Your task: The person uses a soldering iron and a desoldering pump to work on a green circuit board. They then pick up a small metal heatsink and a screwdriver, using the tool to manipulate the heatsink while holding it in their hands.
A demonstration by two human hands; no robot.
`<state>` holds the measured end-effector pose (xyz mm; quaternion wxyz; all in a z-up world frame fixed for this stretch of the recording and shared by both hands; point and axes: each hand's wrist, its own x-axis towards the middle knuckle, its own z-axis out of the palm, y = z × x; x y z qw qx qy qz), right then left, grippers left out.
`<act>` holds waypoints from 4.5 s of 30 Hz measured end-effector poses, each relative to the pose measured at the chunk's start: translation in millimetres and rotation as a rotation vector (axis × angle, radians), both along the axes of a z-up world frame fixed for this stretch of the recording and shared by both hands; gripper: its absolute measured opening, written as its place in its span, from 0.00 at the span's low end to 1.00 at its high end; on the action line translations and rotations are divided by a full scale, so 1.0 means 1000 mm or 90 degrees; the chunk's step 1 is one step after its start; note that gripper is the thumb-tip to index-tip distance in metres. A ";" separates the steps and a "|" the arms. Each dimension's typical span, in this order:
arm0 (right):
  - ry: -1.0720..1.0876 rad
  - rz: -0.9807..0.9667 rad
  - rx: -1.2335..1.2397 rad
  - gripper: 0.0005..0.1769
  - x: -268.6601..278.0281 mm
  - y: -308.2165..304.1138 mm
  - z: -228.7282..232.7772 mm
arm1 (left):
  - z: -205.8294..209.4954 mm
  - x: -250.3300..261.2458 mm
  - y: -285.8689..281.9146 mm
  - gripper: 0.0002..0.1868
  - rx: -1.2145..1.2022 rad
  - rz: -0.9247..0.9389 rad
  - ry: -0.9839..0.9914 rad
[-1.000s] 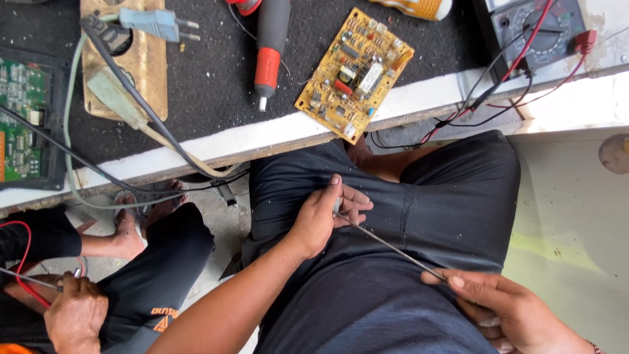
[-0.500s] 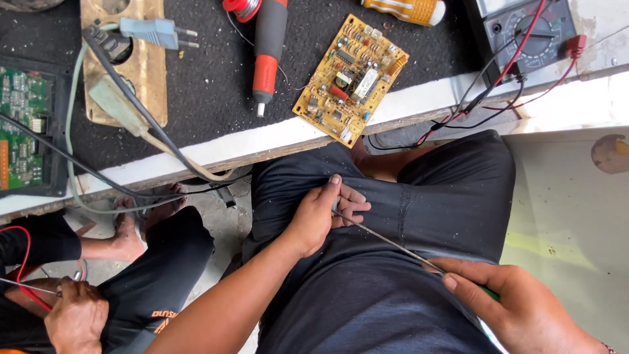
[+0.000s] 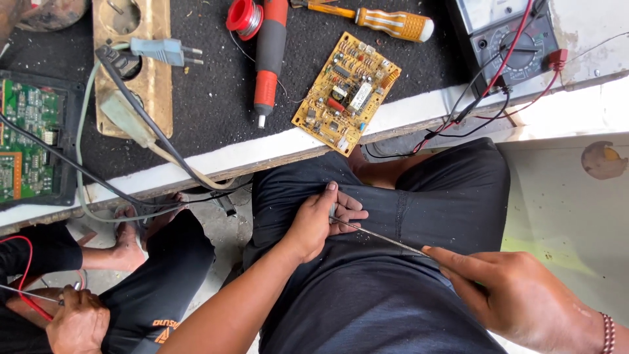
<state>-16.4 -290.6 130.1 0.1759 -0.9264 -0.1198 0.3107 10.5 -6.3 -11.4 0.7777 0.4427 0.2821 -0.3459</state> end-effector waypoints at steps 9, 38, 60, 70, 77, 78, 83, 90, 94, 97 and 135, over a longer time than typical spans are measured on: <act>-0.086 0.213 -0.038 0.29 -0.011 -0.008 0.001 | 0.001 -0.001 -0.008 0.32 -0.009 0.026 0.007; -0.278 -0.136 0.358 0.28 0.138 0.156 0.088 | 0.140 -0.020 0.049 0.18 0.081 -0.095 -0.437; -0.256 0.046 0.094 0.45 0.222 0.287 0.062 | 0.169 -0.021 0.092 0.24 0.223 -0.050 -0.354; -0.063 -0.106 0.359 0.31 0.123 0.166 0.056 | 0.157 -0.024 0.071 0.36 0.213 0.041 -0.371; 0.000 0.030 0.543 0.41 0.077 0.087 -0.037 | 0.127 -0.029 0.031 0.47 -0.048 0.086 -0.341; 0.006 0.040 0.547 0.41 0.079 0.080 -0.038 | 0.134 -0.031 0.032 0.47 -0.041 0.095 -0.340; -0.052 0.150 0.380 0.34 0.078 0.057 -0.072 | 0.168 -0.034 0.034 0.46 0.067 -0.034 -0.290; 0.270 0.033 0.381 0.40 0.102 0.016 -0.200 | 0.141 -0.037 0.029 0.48 0.003 -0.005 -0.276; -0.156 -0.149 0.426 0.18 0.057 0.067 -0.198 | 0.130 -0.031 0.027 0.46 -0.048 0.051 -0.291; -0.459 -0.159 0.451 0.13 0.042 0.097 -0.158 | 0.113 -0.026 0.022 0.43 -0.075 0.067 -0.291; 0.223 -0.186 0.441 0.32 0.147 -0.040 -0.435 | 0.191 0.131 0.353 0.11 1.266 -0.116 -0.368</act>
